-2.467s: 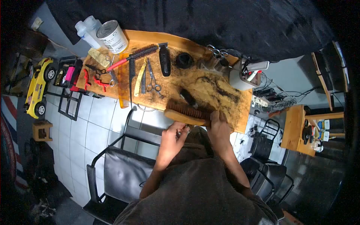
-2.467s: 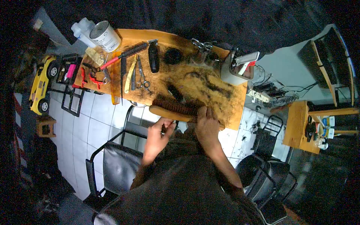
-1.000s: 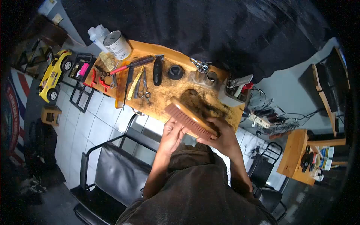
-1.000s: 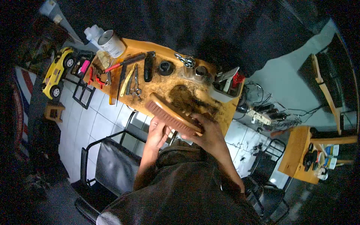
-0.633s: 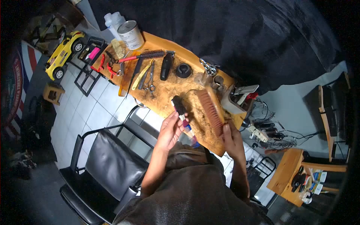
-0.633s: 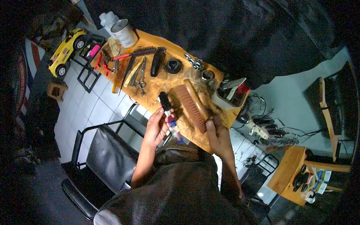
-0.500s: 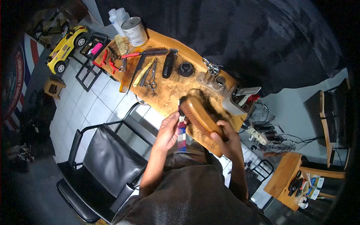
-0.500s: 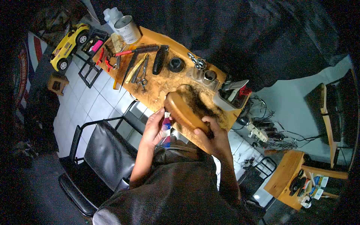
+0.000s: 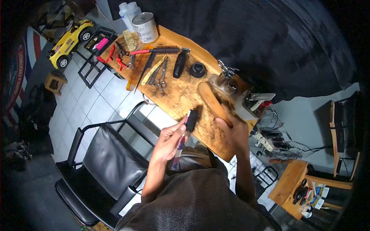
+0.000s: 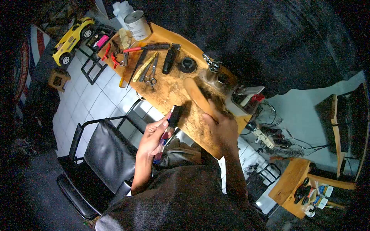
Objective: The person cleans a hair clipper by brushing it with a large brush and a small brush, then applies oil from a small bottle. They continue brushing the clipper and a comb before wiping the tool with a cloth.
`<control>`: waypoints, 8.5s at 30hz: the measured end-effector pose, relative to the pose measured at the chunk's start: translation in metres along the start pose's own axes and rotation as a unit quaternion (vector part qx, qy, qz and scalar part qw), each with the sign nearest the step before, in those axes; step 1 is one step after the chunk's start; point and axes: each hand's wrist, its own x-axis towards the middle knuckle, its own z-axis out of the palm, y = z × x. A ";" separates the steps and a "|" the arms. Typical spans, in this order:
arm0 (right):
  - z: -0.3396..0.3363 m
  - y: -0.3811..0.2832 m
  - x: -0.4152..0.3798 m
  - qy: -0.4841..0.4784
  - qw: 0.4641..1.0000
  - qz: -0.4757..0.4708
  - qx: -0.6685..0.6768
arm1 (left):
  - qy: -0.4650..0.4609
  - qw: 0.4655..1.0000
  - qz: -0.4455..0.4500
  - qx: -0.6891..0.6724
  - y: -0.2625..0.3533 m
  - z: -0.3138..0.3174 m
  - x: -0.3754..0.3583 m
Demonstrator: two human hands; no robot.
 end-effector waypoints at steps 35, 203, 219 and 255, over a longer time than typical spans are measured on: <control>0.036 -0.067 -0.004 0.069 0.996 0.058 0.004 | -0.089 0.994 -0.071 -0.003 0.024 -0.056 0.041; -0.048 0.002 -0.048 -0.137 0.960 -0.032 0.240 | -0.014 0.998 0.047 -0.050 -0.021 0.061 0.016; -0.020 0.005 -0.051 -0.095 0.929 0.056 0.354 | 0.033 0.996 0.079 -0.004 -0.002 0.050 0.022; 0.013 0.000 -0.052 0.136 0.943 0.033 0.301 | 0.029 0.999 -0.003 0.015 -0.032 0.068 0.019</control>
